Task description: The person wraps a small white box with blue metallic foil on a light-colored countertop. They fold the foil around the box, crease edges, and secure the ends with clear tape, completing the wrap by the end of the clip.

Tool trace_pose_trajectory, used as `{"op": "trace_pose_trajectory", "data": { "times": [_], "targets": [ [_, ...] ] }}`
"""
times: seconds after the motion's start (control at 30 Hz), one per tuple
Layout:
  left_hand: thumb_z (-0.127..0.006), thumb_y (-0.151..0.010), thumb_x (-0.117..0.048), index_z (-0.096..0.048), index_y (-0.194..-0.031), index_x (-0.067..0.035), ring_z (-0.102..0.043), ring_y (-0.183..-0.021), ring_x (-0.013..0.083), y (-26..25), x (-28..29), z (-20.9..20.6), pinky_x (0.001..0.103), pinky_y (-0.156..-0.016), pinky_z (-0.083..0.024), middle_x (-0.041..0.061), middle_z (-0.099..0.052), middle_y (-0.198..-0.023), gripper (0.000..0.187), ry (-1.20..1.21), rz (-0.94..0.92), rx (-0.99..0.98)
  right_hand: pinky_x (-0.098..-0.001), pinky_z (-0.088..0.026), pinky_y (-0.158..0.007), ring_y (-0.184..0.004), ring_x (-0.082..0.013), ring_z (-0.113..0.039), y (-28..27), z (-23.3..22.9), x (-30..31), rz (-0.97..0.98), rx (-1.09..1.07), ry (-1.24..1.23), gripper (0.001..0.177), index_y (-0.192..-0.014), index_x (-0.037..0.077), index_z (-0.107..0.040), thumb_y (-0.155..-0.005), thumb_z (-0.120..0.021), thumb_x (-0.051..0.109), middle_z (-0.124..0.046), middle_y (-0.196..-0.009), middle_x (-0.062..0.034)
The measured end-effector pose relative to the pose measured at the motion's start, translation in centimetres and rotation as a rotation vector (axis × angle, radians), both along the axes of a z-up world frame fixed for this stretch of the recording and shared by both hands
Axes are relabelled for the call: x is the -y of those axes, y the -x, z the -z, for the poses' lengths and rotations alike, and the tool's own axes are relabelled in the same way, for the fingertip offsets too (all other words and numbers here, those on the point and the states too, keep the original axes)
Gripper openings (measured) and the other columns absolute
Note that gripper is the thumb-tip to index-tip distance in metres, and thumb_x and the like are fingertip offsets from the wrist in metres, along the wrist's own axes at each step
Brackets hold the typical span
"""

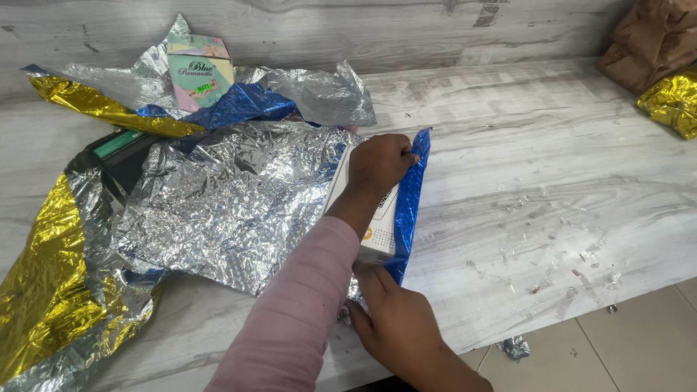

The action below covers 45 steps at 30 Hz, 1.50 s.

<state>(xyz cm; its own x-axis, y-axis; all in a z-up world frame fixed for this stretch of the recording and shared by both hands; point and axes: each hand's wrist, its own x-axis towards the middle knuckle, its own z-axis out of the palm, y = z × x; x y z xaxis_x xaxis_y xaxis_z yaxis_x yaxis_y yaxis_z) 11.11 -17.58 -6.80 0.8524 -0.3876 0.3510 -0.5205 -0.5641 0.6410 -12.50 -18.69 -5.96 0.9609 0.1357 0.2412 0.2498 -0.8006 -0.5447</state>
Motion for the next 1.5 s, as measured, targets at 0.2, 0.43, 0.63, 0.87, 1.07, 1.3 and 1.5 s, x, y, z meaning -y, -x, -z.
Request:
{"op": "trace_pose_trajectory", "data": {
  "times": [0.2, 0.43, 0.63, 0.87, 1.07, 1.3, 1.5],
  "targets": [
    [-0.08, -0.08, -0.037, -0.076, -0.082, -0.015, -0.071, -0.078, 0.0255, 0.3, -0.1, -0.1, 0.042, -0.071, -0.054, 0.005, -0.074, -0.078, 0.023, 0.005, 0.006, -0.044, -0.0245, -0.061, -0.061, -0.073, -0.0133, -0.074, -1.0, -1.4, 8.0, -0.013, 0.193, -0.468, 0.031, -0.108, 0.01, -0.074, -0.092, -0.057, -0.011, -0.078, -0.108, -0.0083],
    [-0.082, -0.079, -0.036, -0.076, -0.089, -0.013, -0.072, -0.084, 0.0253, 0.1, 0.2, -0.3, 0.041, -0.075, -0.054, 0.006, -0.075, -0.085, 0.026, -0.013, -0.033, -0.048, -0.0501, -0.03, -0.119, -0.147, -0.0334, -0.042, -6.5, 3.0, 9.4, 0.047, 0.249, -0.007, 0.041, -0.139, 0.007, -0.06, -0.098, -0.057, 0.007, -0.057, -0.149, -0.0154],
    [-0.082, -0.08, -0.033, -0.07, -0.111, -0.014, -0.074, -0.089, 0.0227, -0.2, 0.1, 0.5, 0.039, -0.077, -0.057, 0.006, -0.076, -0.097, 0.039, 0.163, 0.012, -0.087, -0.055, -0.021, -0.122, -0.153, -0.0331, -0.033, -6.1, 3.4, 9.2, 0.104, 0.222, 0.192, 0.045, -0.145, 0.009, -0.056, -0.102, -0.054, 0.022, -0.053, -0.153, -0.0125],
    [-0.088, -0.077, -0.033, -0.069, -0.119, -0.012, -0.061, -0.125, 0.0333, -0.3, -6.5, 1.6, 0.044, -0.104, -0.047, 0.011, -0.067, -0.129, 0.05, 0.033, 0.113, 0.19, -0.0576, -0.021, -0.12, -0.151, -0.0311, -0.033, -6.1, 3.2, 7.7, 0.206, 0.199, 0.369, 0.046, -0.146, 0.011, -0.054, -0.103, -0.049, 0.028, -0.051, -0.154, -0.0118],
    [-0.077, -0.09, -0.034, -0.039, -0.154, -0.005, -0.041, -0.148, 0.0346, 2.8, -10.6, 5.1, 0.041, -0.119, -0.037, 0.022, -0.04, -0.16, 0.079, 0.27, 0.208, -0.192, -0.0574, -0.023, -0.118, -0.149, -0.0316, -0.035, -6.6, 3.2, 7.1, 0.254, 0.181, 0.423, 0.047, -0.146, 0.011, -0.055, -0.103, -0.047, 0.031, -0.051, -0.154, -0.0111],
    [-0.07, -0.092, -0.04, -0.034, -0.156, -0.009, -0.035, -0.149, 0.0339, 2.7, -10.5, 5.1, 0.041, -0.118, -0.035, 0.021, -0.032, -0.163, 0.08, 0.151, 0.16, -0.257, -0.058, -0.025, -0.118, -0.147, -0.0311, -0.041, -6.9, 3.6, 6.4, 0.296, 0.228, 0.485, 0.045, -0.144, 0.01, -0.056, -0.106, -0.045, 0.031, -0.055, -0.15, -0.0121],
    [-0.063, -0.098, -0.042, -0.046, -0.148, -0.011, -0.038, -0.146, 0.0432, 6.8, -10.1, 2.3, 0.054, -0.116, -0.035, 0.023, -0.035, -0.162, 0.062, -0.125, 0.065, -0.003, -0.0591, -0.026, -0.117, -0.145, -0.0309, -0.042, -7.2, 3.5, 6.0, 0.325, 0.24, 0.509, 0.045, -0.142, 0.011, -0.058, -0.105, -0.045, 0.032, -0.057, -0.149, -0.012]
  ]
}}
